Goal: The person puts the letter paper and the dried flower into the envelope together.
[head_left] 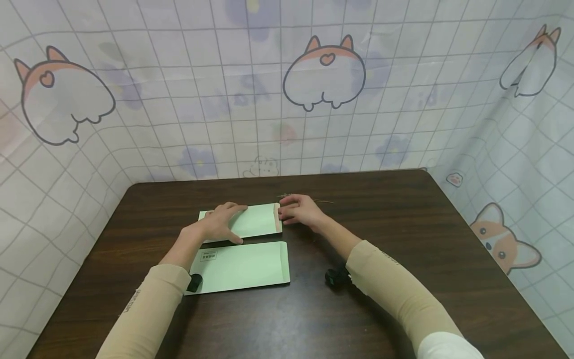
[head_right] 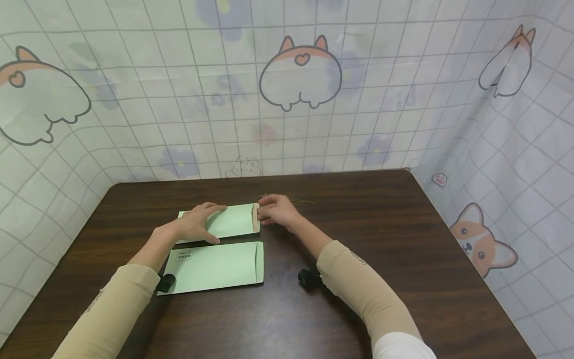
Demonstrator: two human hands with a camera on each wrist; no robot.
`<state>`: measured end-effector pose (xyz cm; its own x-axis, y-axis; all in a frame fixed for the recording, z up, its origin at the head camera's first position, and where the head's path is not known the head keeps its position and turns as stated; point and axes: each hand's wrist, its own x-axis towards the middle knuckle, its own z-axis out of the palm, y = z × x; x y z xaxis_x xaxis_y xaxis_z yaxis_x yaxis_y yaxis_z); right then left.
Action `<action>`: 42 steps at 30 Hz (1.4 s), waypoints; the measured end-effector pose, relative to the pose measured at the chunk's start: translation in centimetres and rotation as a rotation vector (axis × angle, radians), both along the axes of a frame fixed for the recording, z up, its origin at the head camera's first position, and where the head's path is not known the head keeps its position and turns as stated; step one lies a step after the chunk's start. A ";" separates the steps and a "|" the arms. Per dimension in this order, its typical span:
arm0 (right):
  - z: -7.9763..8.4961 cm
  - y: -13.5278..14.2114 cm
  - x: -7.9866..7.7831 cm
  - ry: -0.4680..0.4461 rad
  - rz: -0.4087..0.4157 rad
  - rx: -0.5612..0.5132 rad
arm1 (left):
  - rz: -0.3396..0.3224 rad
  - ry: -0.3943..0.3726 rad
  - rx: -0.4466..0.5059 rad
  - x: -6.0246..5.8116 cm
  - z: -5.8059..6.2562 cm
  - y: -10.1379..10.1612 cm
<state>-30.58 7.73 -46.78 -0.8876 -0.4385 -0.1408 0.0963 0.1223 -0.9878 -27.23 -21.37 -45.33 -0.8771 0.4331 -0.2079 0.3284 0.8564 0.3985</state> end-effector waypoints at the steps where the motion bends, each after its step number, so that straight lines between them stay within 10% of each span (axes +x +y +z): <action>1: 0.0 0.0 0.0 0.002 0.007 0.001 | 0.002 -0.002 0.000 0.0 0.0 0.0; 26: 0.0 -0.3 0.3 -0.011 0.058 -0.002 | -0.008 0.016 0.004 0.2 0.1 0.1; 42: -0.3 5.0 -0.7 0.123 0.082 0.131 | 0.003 0.003 0.017 0.4 0.1 0.1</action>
